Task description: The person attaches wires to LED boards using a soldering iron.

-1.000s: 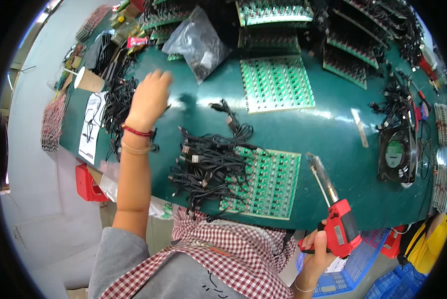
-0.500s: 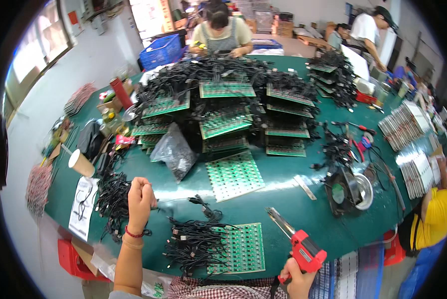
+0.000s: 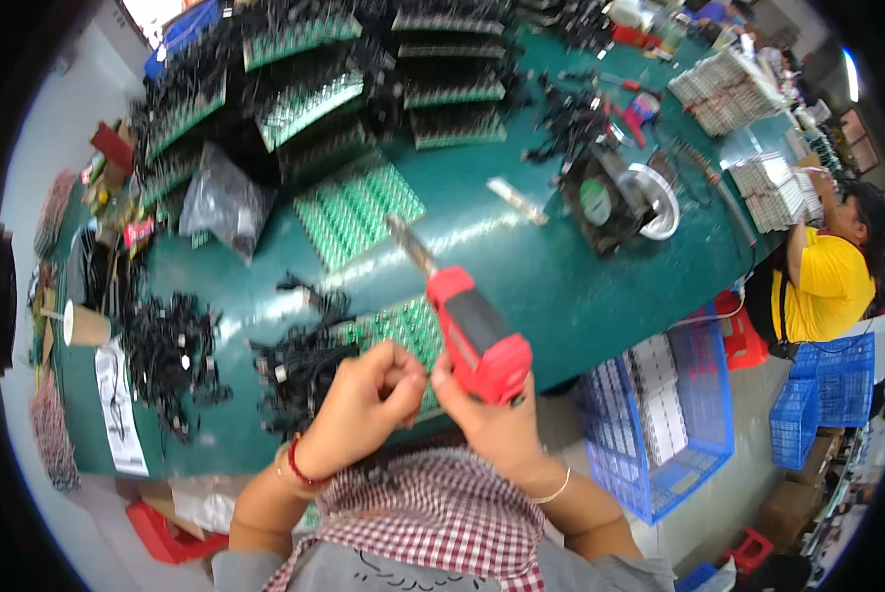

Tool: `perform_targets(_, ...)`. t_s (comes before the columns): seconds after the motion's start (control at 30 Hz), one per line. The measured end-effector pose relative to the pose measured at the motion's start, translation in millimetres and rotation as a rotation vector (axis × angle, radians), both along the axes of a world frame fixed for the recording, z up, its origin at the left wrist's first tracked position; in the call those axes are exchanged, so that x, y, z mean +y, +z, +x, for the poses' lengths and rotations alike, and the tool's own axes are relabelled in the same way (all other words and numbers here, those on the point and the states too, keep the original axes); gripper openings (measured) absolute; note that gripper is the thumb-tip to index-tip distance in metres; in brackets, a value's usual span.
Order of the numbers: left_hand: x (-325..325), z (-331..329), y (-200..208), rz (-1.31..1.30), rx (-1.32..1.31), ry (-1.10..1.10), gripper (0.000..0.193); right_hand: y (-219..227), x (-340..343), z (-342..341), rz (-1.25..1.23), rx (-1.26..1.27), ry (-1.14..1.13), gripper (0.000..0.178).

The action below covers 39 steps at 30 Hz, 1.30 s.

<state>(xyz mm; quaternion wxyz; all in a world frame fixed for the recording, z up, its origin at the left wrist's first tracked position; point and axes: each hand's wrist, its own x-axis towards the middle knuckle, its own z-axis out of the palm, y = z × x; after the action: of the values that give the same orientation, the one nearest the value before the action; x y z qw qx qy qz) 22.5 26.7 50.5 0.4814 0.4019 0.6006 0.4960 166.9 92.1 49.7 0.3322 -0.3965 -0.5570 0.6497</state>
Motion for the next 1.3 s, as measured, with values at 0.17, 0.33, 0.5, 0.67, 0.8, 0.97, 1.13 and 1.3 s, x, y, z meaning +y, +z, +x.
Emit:
perform_targets(0.17,-6.7,1.7,-22.6,-0.055,-0.068,0.057,0.01,-9.6,7.0,0.1,-0.108,0.015,0.03,0.027)
perform_targets(0.33,-8.4,7.1,-27.1,-0.142,-0.286,0.171,0.011,-22.9,-0.7,2.9,-0.13,-0.003,0.026,0.046)
perform_targets(0.5,-12.7,9.2,-28.8,-0.207,-0.25,0.148,0.012,-22.8,-3.8,-2.7,-0.046,-0.008,0.043,0.012)
perform_targets(0.67,-13.3,13.3,-40.3,-0.099,-0.199,0.165,0.012,-20.9,-2.2,-3.3,-0.038,-0.025,0.017,0.011)
perform_targets(0.8,-11.9,20.4,-49.4,0.08,0.015,0.283,0.014,-23.6,-1.3,-1.0,-0.009,-0.051,0.02,0.012)
perform_targets(0.97,-11.5,19.7,-46.4,0.067,0.133,0.294,0.015,-32.6,-2.3,4.6,0.044,-0.139,0.065,0.014)
perform_targets(1.13,-11.5,15.4,-39.6,-0.013,0.313,0.209,0.016,-33.8,4.4,5.6,-0.033,-0.059,0.101,0.015)
perform_targets(1.3,-10.1,10.5,-35.7,0.239,0.405,0.107,0.008,-29.3,11.2,3.9,-0.185,0.035,0.069,0.021)
